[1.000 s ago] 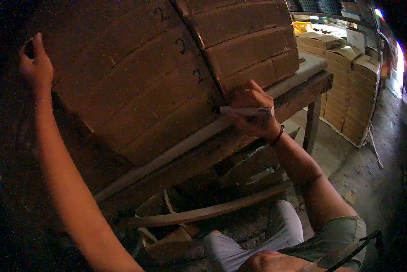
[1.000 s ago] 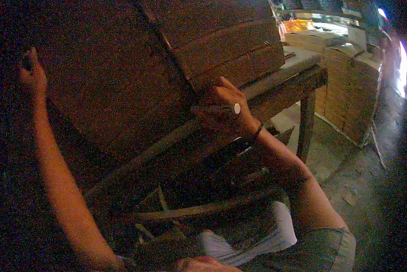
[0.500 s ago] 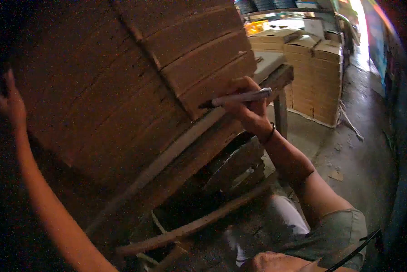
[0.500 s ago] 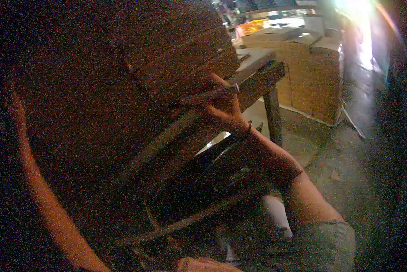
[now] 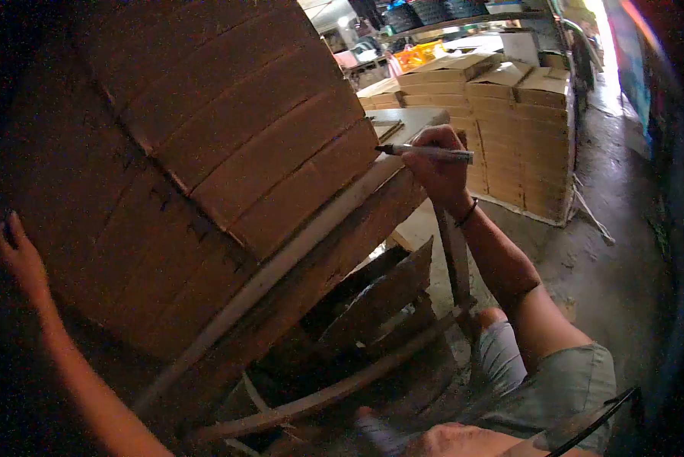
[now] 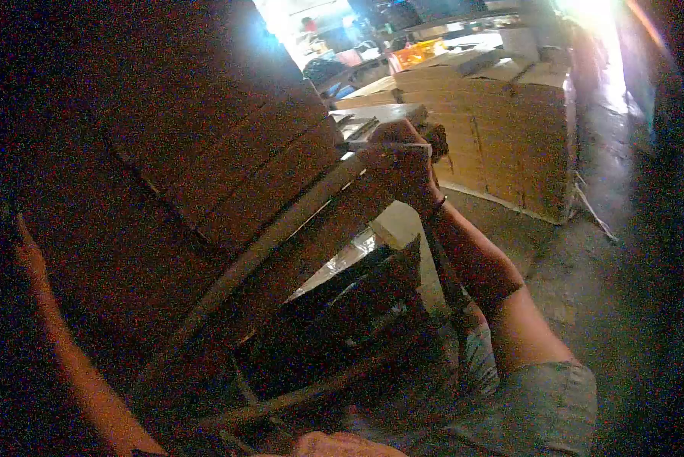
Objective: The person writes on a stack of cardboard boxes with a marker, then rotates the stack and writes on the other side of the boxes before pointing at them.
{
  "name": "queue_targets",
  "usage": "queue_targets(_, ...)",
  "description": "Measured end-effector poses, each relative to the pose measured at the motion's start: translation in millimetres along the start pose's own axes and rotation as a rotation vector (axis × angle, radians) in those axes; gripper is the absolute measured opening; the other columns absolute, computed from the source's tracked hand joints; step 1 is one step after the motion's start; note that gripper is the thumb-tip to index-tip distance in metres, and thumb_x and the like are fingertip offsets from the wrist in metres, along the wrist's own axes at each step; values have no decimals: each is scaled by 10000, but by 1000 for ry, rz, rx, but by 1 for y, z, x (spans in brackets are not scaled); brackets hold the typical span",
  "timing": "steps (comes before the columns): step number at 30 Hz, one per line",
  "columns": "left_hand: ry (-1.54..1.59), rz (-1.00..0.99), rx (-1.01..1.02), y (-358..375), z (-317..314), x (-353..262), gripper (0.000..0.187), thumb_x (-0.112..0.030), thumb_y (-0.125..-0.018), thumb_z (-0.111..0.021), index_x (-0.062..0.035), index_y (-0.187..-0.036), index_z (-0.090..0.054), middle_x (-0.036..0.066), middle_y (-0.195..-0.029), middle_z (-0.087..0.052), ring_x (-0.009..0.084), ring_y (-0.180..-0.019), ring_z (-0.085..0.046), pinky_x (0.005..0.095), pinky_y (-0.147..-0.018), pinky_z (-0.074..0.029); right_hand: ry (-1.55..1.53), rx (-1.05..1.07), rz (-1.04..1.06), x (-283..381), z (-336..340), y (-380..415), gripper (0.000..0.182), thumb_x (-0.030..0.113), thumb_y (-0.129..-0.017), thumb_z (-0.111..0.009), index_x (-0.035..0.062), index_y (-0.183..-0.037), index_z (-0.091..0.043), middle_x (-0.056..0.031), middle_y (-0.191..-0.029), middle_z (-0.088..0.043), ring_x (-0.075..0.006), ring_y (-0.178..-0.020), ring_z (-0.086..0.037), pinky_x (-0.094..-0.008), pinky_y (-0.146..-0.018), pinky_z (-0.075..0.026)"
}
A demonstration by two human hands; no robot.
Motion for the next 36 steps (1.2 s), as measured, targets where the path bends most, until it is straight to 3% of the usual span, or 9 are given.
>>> queue_targets(4, -169, 17, 86, 52, 23, -33, 511, -416, -838, -469, 29, -1088, -491, 201, -1118, -474, 327, -1034, -442, 382, -867, -377, 9, 31, 32, -24, 1, 0, 230, 47, -699, -661, 48, -842, -482, -33, -775, -536, -77, -691, -498, -219, -597, -432)
queue_targets(6, 136, 259, 6, 57, 44, -62, 497, -417, -842, -460, 27, -1063, -499, 213, -1082, -476, 331, -975, -469, 398, -829, -389, 35, 60, 115, -26, -8, -1, 241, 49, -689, -675, 46, -837, -484, -41, -771, -539, -81, -695, -501, -227, -598, -434)
queue_targets(9, 21, 327, 51, 66, 44, -73, 482, -407, -838, -476, 31, -1035, -507, 221, -1021, -491, 332, -944, -483, 402, -797, -400, 34, 87, 210, -48, -8, 0, 261, 61, -673, -697, 49, -837, -494, -55, -759, -558, -104, -684, -534, -242, -587, -447)
queue_targets(13, -163, 246, 43, 79, 32, -59, 484, -411, -830, -486, 33, -1022, -506, 211, -999, -505, 336, -929, -490, 404, -773, -405, 120, 159, 268, -42, -7, -5, 266, 67, -663, -707, 56, -839, -508, -68, -749, -579, -136, -662, -566, -258, -573, -461)
queue_targets(15, -14, 356, -4, 84, 30, -64, 482, -411, -827, -490, 33, -1013, -510, 206, -985, -517, 337, -939, -481, 402, -791, -392, 152, 194, 267, -40, -8, -8, 255, 68, -668, -706, 64, -840, -518, -74, -739, -592, -157, -649, -584, -267, -563, -467)
queue_targets(19, -114, 270, -28, 78, 35, -69, 466, -404, -826, -495, 29, -997, -517, 198, -972, -525, 332, -953, -470, 397, -816, -374, 137, 185, 260, -41, -11, -10, 247, 57, -670, -704, 59, -835, -520, -75, -738, -594, -160, -646, -580, -267, -558, -464)
queue_targets(27, 185, 370, -26, 68, 44, -78, 469, -388, -824, -515, 54, -984, -521, 206, -956, -522, 315, -941, -475, 381, -823, -377, 104, 204, 291, -34, -11, -12, 244, 42, -666, -705, 43, -828, -523, -90, -749, -603, -174, -645, -578, -279, -557, -461)
queue_targets(34, 156, 303, -74, 70, 45, -59, 433, -344, -831, -525, 69, -960, -529, 215, -966, -509, 307, -930, -481, 370, -811, -388, 94, 187, 237, -30, -12, -9, 221, 102, -645, -704, 80, -830, -585, -67, -718, -588, -211, -643, -581, -312, -581, -467)
queue_targets(36, 210, 407, 91, 69, 47, -46, 430, -345, -830, -526, 62, -969, -530, 215, -971, -505, 300, -920, -482, 373, -802, -392, 113, 196, 224, -30, -13, -7, 209, 102, -645, -701, 87, -819, -585, -54, -708, -580, -211, -620, -567, -308, -563, -458)
Point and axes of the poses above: each hand's wrist, its own y-axis away from the middle knuckle, its own z-axis out of the back of the hand, x = y × z, the point moved 2 cm from there along -y, towards the middle knuckle
